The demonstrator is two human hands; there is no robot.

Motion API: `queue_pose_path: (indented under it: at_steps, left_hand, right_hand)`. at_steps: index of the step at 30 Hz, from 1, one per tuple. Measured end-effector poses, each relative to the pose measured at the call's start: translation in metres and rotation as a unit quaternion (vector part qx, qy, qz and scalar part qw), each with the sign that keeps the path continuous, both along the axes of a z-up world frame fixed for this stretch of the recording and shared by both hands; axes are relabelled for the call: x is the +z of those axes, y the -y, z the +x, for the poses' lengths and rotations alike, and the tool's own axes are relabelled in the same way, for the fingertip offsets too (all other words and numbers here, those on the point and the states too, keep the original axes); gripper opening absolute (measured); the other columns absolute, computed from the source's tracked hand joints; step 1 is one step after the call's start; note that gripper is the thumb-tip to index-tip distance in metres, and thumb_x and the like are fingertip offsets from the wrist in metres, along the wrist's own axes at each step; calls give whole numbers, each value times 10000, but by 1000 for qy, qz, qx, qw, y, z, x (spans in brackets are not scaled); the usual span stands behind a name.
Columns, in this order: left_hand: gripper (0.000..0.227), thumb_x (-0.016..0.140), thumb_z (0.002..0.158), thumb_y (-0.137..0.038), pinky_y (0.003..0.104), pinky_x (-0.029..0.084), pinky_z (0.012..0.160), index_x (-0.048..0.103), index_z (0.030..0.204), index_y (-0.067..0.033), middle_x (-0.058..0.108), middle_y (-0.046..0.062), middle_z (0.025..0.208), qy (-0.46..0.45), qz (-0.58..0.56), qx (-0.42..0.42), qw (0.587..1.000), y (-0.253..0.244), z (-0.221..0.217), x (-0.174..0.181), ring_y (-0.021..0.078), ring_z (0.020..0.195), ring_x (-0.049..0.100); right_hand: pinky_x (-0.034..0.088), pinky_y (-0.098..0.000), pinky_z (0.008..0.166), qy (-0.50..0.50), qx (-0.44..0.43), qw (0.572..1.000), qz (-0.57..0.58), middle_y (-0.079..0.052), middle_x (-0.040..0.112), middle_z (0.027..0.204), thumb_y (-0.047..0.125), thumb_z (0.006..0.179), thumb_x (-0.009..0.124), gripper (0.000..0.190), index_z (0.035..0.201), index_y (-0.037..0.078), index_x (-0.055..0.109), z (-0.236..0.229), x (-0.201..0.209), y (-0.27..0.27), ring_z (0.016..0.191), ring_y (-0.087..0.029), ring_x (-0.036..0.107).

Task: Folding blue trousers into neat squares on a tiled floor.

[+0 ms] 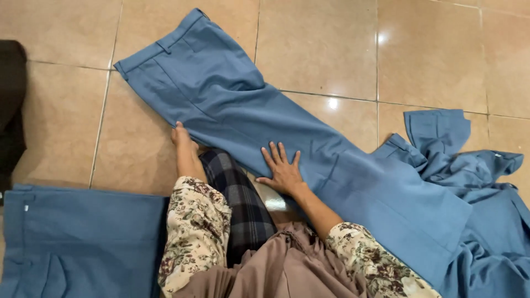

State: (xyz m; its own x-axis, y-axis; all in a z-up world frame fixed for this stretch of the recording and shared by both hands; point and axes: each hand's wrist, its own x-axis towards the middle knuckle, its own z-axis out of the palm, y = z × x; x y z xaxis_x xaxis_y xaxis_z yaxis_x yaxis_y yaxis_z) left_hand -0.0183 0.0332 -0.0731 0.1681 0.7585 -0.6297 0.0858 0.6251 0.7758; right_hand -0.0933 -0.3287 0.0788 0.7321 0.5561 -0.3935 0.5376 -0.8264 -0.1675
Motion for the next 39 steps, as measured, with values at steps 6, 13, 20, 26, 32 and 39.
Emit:
queue_pose_path:
  at_steps: [6,13,20,26,32,39]
  left_hand:
    - [644,642,1005,-509,588,253,1235,473,1512,-149,350,235,1609,43,-33,43,998,37,-18,73,423,1497,299]
    - [747,694,944,-296,538,314,1229,385,1520,68,326,357,1575,135,-124,271,945,59,-48,205,445,1482,310]
    - [807,546,939,-501,423,368,1236,436,1498,70,488,255,1520,-50,-82,351,932,12,-66,124,344,1434,472]
    - [558,652,982,-94,604,263,1232,423,1491,-63,426,326,1473,-257,402,231,848,-9,-68,68,525,1463,308]
    - [162,638,958,-102,487,508,917,716,1098,-86,728,163,1062,-18,513,-281,811,121,-52,172,414,1041,666]
    - [971,825,750,-521,780,315,1043,352,1560,-271,296,187,1581,-372,314,-652,582,136,-6,78,559,1452,252]
  right_hand:
    - [73,-817,1135,34,43,998,23,-23,94,1738,878,821,461,1039,1653,352,131,50,-9,10,1594,-293,47]
    - [152,-755,1169,34,77,996,-18,60,151,1723,749,928,457,801,1619,480,154,103,-6,-12,1586,-223,120]
    - [230,-744,1143,67,79,994,24,-45,255,1684,571,930,621,853,1635,406,169,81,-10,-31,1559,-298,220]
    - [188,-770,1131,-18,7,999,45,-129,232,1691,472,902,701,937,1655,335,160,12,49,21,1553,-381,210]
    - [156,-749,1130,-92,-145,982,-74,-292,183,1654,390,880,771,1040,1666,217,111,-36,58,108,1524,-508,179]
    - [137,-794,1113,-102,-146,974,-139,-276,143,1677,311,850,757,1051,1668,244,100,24,-8,117,1526,-529,153]
